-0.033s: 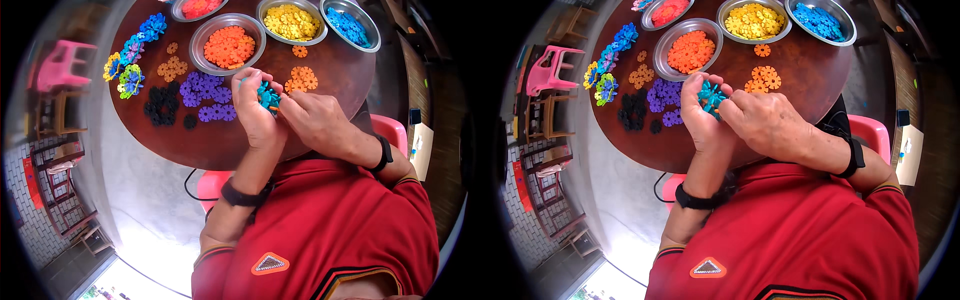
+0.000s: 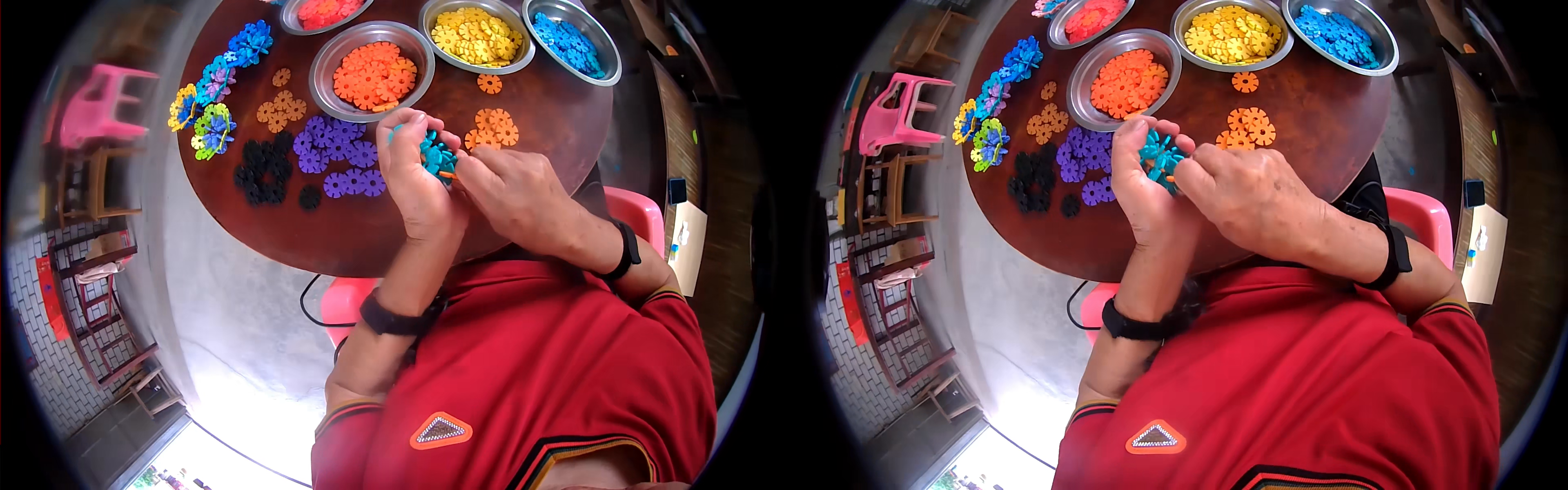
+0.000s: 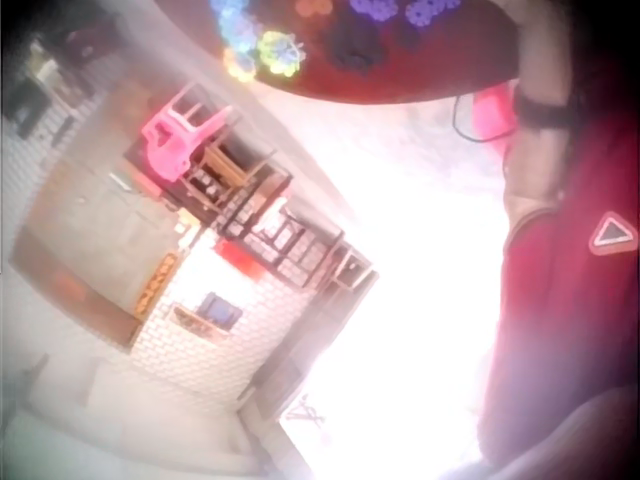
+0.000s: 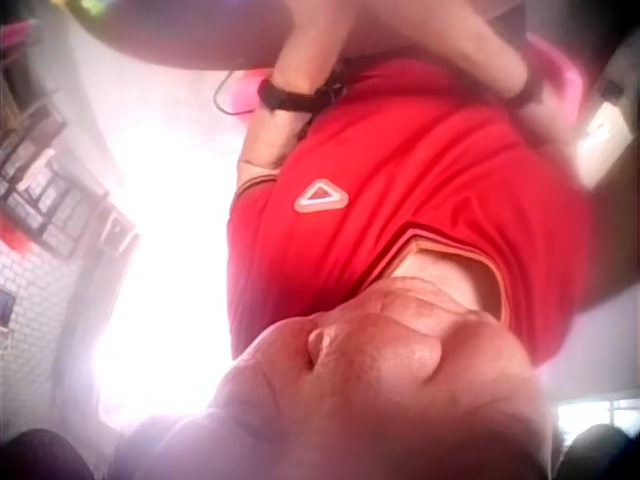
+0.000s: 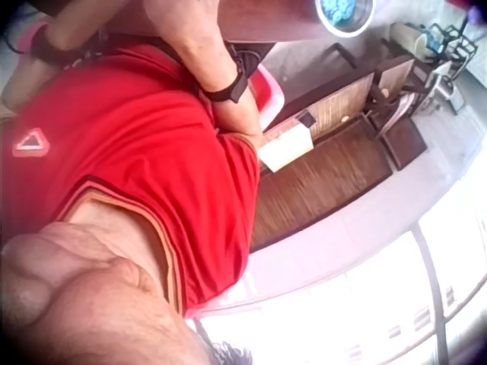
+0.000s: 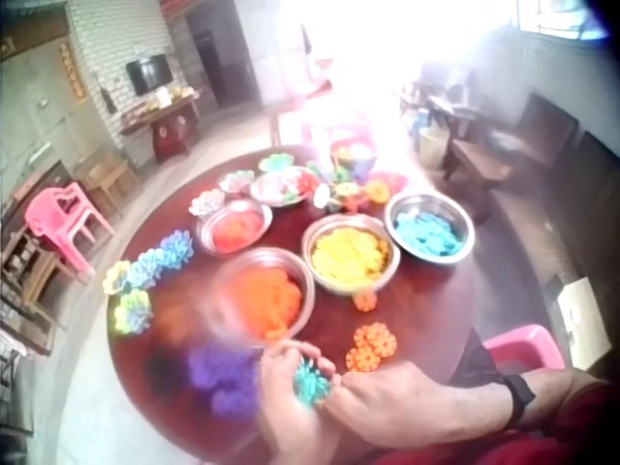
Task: Assembling a structure from interlocking snowflake-shaped plastic pieces.
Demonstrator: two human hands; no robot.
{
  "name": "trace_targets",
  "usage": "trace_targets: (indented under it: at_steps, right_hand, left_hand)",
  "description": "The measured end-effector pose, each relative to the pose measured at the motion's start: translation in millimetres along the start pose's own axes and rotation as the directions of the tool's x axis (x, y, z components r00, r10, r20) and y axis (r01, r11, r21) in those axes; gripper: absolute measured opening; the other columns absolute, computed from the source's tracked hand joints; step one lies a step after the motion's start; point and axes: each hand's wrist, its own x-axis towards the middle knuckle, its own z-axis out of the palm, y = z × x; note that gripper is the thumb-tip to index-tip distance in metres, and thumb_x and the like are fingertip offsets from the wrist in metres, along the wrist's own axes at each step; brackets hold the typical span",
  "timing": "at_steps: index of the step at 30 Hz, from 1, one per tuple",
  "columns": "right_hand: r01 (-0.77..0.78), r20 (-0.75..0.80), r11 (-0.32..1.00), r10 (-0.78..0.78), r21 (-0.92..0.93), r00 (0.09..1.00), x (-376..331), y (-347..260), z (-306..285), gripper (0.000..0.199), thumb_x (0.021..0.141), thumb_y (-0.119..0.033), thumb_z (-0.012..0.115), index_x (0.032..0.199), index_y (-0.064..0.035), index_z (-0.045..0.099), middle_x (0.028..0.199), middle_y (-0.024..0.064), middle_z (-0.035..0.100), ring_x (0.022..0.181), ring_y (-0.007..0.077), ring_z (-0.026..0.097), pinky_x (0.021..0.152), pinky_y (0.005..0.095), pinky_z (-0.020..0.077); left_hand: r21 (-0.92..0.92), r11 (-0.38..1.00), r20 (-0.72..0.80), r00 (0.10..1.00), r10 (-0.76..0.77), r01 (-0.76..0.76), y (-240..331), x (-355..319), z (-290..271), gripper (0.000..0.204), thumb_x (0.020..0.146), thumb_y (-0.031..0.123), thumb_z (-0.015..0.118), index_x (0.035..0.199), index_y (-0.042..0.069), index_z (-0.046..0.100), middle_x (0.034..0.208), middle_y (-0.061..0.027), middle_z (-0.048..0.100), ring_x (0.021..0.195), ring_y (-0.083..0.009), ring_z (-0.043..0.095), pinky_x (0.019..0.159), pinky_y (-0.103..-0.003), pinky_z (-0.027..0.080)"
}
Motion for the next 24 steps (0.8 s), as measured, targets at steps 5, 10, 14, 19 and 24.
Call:
trace_targets:
  at_steps: [5,10,14,19,24]
  right_hand:
    - [0.052,-0.161,0.961,-0.008,0.272,0.987,14,22,0,0.023,0.078,-0.016,0.067,0.094,-0.0042,0.056,0.081,0.0115,0.056,0.074,0.0298,0.06,0.063,0.0372,0.0487]
    - [-0.145,-0.061,0.981,0.154,0.132,0.986,-3,28,-10,0.02,0.079,-0.012,0.062,0.098,-0.0058,0.058,0.082,0.0119,0.053,0.075,0.0313,0.059,0.066,0.0392,0.0491]
    - [-0.236,0.131,0.968,0.245,-0.084,0.961,-18,27,15,0.018,0.082,-0.008,0.053,0.099,-0.0062,0.059,0.089,0.0133,0.051,0.078,0.0322,0.06,0.068,0.0393,0.0506]
    - [-0.292,0.176,0.952,0.304,-0.091,0.936,-19,25,24,0.015,0.081,-0.004,0.049,0.095,0.0,0.053,0.096,0.0167,0.05,0.083,0.0351,0.059,0.071,0.0422,0.0507]
    - [-0.306,0.188,0.95,0.312,-0.06,0.931,-17,25,21,0.012,0.082,-0.005,0.049,0.093,-0.0009,0.051,0.098,0.0171,0.049,0.084,0.0361,0.059,0.07,0.0435,0.0501]
  left_hand:
    - [0.132,0.987,0.059,0.994,0.09,-0.097,17,10,4,0.017,0.088,0.024,0.053,0.094,0.009,0.052,0.082,-0.0069,0.058,0.071,-0.0179,0.058,0.063,-0.032,0.048]
    - [-0.241,0.935,0.136,0.963,-0.233,0.261,42,32,-13,0.023,0.087,0.028,0.055,0.101,0.01,0.053,0.088,-0.0079,0.059,0.072,-0.0196,0.06,0.06,-0.038,0.05]
    - [-0.321,0.904,0.269,0.942,-0.199,0.282,45,32,-11,0.028,0.09,0.031,0.053,0.109,0.01,0.054,0.099,-0.0143,0.061,0.088,-0.0291,0.061,0.064,-0.041,0.051]
    - [-0.367,0.836,0.532,0.829,-0.171,0.408,39,38,-23,0.033,0.093,0.035,0.049,0.113,0.009,0.055,0.112,-0.019,0.058,0.103,-0.0345,0.057,0.066,-0.039,0.05]
    - [-0.383,0.765,0.696,0.706,-0.129,0.517,38,40,-24,0.036,0.095,0.038,0.044,0.111,0.008,0.054,0.115,-0.0209,0.057,0.097,-0.034,0.059,0.057,-0.036,0.048]
